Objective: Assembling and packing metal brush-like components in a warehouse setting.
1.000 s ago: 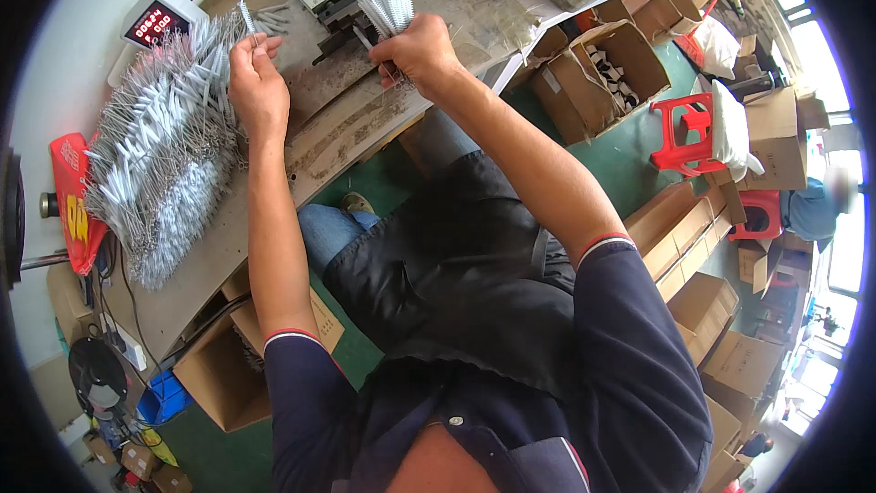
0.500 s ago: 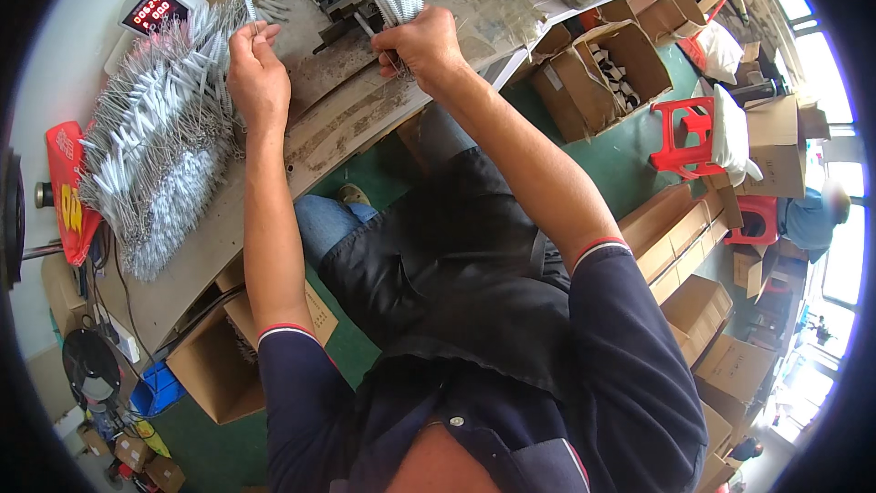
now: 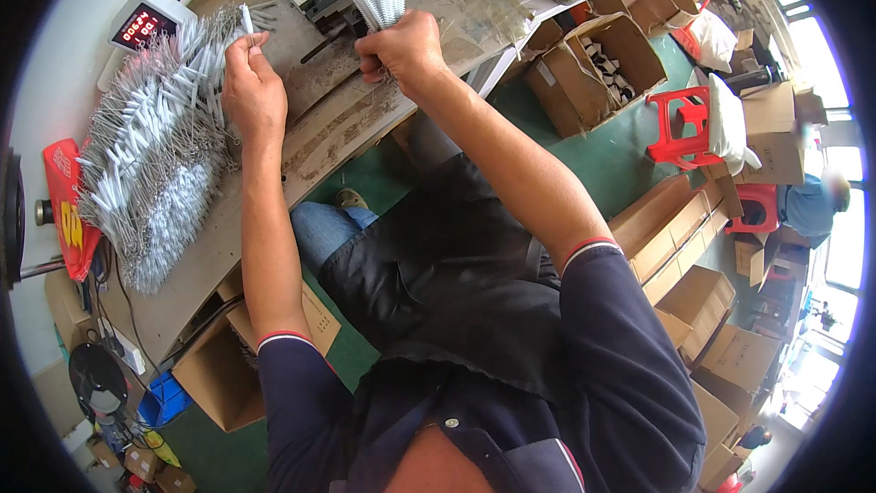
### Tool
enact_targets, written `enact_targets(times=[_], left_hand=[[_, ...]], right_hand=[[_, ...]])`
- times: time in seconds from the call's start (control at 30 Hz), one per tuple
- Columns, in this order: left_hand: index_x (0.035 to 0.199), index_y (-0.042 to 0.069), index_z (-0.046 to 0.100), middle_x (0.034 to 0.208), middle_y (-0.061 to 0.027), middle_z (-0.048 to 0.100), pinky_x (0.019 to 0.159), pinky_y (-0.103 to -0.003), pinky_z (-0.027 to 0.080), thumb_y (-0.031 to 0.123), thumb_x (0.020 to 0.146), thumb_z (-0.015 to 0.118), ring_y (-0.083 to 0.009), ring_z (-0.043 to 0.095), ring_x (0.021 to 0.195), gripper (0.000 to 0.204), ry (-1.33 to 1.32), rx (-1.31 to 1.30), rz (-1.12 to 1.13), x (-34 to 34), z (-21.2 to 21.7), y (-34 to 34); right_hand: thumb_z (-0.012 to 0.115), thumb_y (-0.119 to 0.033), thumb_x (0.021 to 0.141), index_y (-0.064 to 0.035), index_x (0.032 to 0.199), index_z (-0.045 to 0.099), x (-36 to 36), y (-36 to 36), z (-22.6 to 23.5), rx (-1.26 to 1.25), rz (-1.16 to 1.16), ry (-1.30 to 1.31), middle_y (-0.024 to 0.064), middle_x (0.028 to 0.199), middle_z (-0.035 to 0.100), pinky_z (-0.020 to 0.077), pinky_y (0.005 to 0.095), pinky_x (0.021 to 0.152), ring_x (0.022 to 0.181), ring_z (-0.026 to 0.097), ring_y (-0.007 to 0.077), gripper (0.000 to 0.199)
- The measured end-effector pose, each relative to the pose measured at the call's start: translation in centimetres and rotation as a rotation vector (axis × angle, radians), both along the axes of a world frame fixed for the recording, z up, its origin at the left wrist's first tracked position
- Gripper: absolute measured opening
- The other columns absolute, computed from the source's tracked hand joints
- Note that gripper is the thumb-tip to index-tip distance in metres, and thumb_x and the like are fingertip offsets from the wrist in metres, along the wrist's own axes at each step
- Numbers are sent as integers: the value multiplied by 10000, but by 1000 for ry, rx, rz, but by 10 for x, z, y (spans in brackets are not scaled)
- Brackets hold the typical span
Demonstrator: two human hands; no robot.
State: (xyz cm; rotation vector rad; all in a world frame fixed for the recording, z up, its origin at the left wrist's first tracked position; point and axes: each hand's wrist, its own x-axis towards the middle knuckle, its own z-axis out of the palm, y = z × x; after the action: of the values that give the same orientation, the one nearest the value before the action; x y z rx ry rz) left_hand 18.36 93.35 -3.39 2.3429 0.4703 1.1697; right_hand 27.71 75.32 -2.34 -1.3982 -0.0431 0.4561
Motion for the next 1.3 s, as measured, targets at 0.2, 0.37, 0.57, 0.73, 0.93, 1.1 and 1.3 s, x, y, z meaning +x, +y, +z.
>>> enact_targets(times=[0.2,0.37,0.57,0.73,0.93,1.1,1.3], left_hand=[[1123,97,596,1047,-96,712,831,-430,504,96,996,507,-322,672,964,155,70,-34,-53,-3,6,-6],[1120,117,594,999,-108,710,814,-439,499,97,995,508,-327,669,951,154,262,-81,-146,-5,12,-14],[1125,76,582,999,-166,688,818,-474,489,58,944,551,-376,642,955,185,211,185,-200,-1,5,-14],[1133,63,576,1024,-162,684,831,-473,494,69,976,526,-375,640,995,165,274,190,-207,-1,11,-21],[1158,60,559,1075,-175,672,804,-467,510,82,1004,506,-396,644,981,165,235,143,-222,-5,9,-19],[1179,42,591,958,-119,663,729,-415,525,75,1020,504,-259,677,828,183,47,-298,-227,-5,14,-7],[1311,-22,572,822,-23,555,554,-255,561,117,1053,495,-109,613,650,303,16,-746,-417,-12,29,-9]], right_hand=[[755,13,768,90,838,623,-1,-5,0,72,7,-9,132,722,645,561,368,438,528,649,227,167],[738,13,769,82,842,634,-6,-16,6,208,36,19,136,720,648,565,373,473,537,649,238,145],[738,80,758,79,864,636,-8,-19,4,255,-59,55,138,707,654,535,384,484,544,647,252,147],[759,69,777,62,878,634,-3,-27,3,313,-75,175,124,742,651,580,383,507,578,660,237,161],[764,78,777,61,873,640,-3,-29,5,294,-23,120,126,758,662,579,377,500,565,656,227,158],[791,-45,785,59,885,670,-3,-43,11,210,101,42,125,715,673,530,352,533,578,660,224,189],[757,-44,799,35,870,661,-5,-45,6,200,187,-9,105,703,666,515,317,530,567,647,192,143]])
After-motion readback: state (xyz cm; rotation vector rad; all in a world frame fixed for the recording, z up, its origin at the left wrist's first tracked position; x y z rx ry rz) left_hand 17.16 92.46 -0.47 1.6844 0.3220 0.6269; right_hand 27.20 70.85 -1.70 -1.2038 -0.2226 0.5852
